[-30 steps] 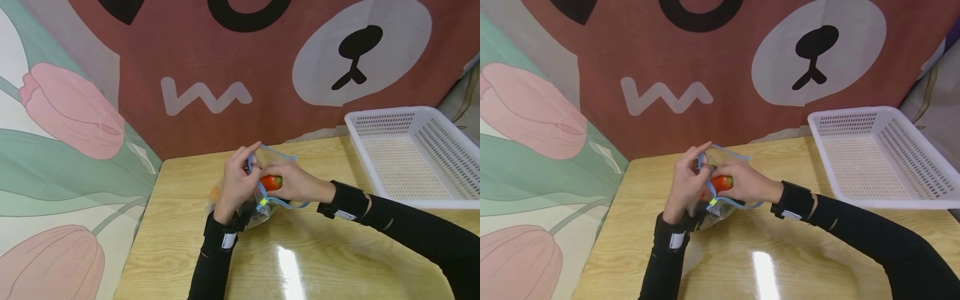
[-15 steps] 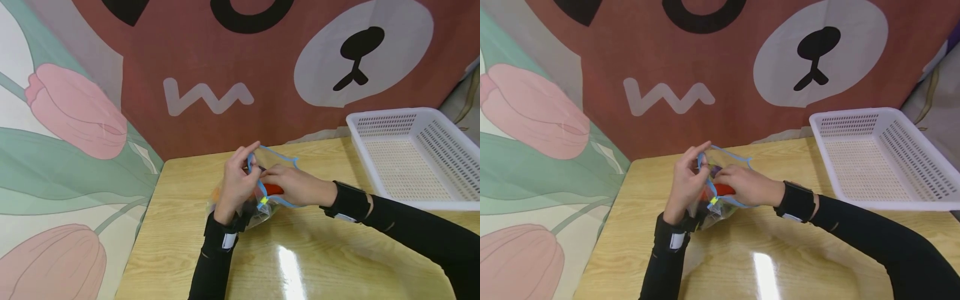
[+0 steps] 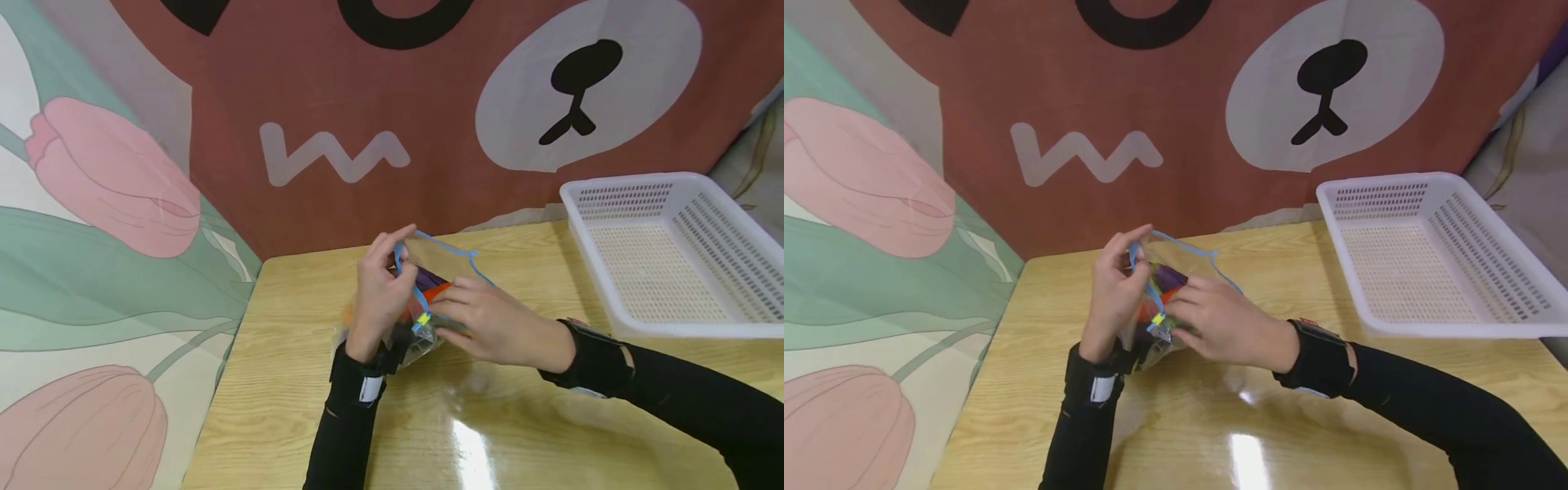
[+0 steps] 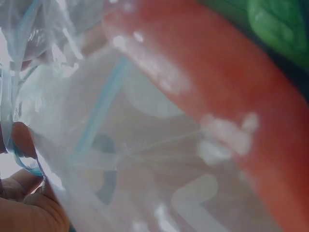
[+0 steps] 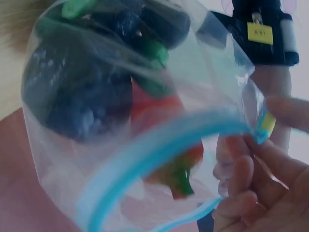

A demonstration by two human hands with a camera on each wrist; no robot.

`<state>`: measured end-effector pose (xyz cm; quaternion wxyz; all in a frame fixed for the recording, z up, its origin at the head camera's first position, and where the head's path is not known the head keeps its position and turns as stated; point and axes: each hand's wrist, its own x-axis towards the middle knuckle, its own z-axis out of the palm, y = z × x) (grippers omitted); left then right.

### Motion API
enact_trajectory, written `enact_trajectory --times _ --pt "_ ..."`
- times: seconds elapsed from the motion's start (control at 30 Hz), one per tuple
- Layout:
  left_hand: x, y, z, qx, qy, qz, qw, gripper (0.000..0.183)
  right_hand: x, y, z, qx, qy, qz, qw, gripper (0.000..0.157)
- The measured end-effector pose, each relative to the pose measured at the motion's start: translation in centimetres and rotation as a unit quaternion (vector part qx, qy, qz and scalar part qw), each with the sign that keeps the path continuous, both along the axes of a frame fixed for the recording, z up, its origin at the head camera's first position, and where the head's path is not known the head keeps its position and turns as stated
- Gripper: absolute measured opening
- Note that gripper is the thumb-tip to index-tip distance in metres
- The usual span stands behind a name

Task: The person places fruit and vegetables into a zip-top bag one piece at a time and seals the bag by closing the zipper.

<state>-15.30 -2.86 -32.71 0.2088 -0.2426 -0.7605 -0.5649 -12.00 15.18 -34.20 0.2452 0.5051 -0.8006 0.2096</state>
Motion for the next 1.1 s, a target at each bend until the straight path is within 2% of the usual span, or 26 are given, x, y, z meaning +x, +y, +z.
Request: enact_trajectory --times 0.1,0.23,0.33,0.4,0.53,0.63,0.73,0.87,0.97,1.1 --pt "0.5 -0.1 0.7 -0.003 -0.004 0.004 1.0 0.036 0.2 -0.2 -0.2 -0.007 0.005 -0.012 1.0 0.028" --pt "1.6 -0.1 2.3 -0.004 -0.003 0.01 0.9999 0.034 0.4 0.0 -0.1 -0.012 -0.025 -0.017 0.999 0.016" --pt "2.1 -0.1 3.1 -0.004 0.003 0.017 0.9998 0.034 0.6 0.2 0.1 -0.005 -0.042 -0.017 0.999 0.028" --pt "2.1 -0.1 3.1 -0.005 0.007 0.018 0.9998 0.034 0.7 0.2 0.1 -0.001 -0.046 -0.018 0.999 0.031" --pt "0.9 -0.2 1.7 -0.002 0.008 0.022 0.9997 0.034 0.5 -0.1 0.1 0.005 -0.037 -0.021 0.999 0.021" --pt "0.2 -0.3 0.6 0.01 0.002 0.032 0.9994 0.035 0.3 -0.2 0.3 -0.006 -0.013 -0.025 1.0 0.015" --pt "0.3 -0.5 0.6 0.022 0.003 0.04 0.9989 0.034 0.1 0.0 0.8 -0.035 0.015 -0.046 0.998 0.004" --pt "0.8 -0.8 1.0 0.037 0.018 0.032 0.9986 0.032 0.1 0.5 2.0 -0.059 0.032 -0.095 0.993 0.021" --pt "1.1 -0.9 1.5 0.05 0.024 0.019 0.9983 0.032 0.5 0.5 2.7 -0.06 0.011 -0.118 0.991 0.019" --pt "1.5 -1.0 1.9 0.067 0.02 0.003 0.9976 0.034 1.3 0.0 3.3 -0.067 -0.061 -0.11 0.99 0.012"
